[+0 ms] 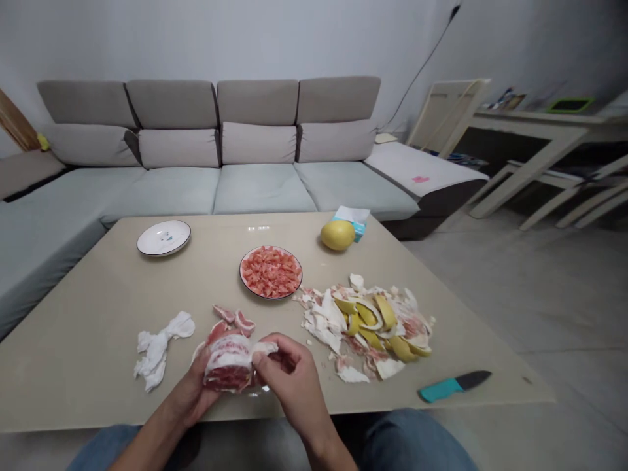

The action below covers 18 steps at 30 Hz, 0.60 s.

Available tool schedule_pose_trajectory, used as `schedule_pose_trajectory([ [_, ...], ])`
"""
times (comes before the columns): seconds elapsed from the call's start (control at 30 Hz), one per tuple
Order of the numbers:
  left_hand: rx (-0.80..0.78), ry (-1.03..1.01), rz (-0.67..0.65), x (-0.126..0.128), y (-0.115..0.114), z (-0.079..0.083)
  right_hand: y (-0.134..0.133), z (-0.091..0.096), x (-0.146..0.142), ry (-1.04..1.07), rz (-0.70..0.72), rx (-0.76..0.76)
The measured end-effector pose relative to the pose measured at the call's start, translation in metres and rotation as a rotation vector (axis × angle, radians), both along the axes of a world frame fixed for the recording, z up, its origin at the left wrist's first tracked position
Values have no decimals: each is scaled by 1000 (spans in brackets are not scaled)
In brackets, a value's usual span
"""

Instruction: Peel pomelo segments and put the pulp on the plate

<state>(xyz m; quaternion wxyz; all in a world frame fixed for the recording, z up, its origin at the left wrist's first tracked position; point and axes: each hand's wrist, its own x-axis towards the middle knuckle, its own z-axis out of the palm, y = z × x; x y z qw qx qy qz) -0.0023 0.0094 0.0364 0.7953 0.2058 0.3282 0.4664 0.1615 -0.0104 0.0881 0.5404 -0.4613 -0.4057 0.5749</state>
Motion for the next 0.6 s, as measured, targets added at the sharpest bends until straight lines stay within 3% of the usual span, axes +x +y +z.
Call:
schedule_pose_trajectory([
  [0.13, -100, -107, 40, 1, 1, 3, -2, -3, -1, 34, -39, -15],
  [0.4, -70, -238, -21, 2, 8, 20, -4, -6, 4, -47, -32, 35],
  [0.6, -180, -335, 52, -9, 21, 17, -12, 5, 17, -383, -199, 238],
])
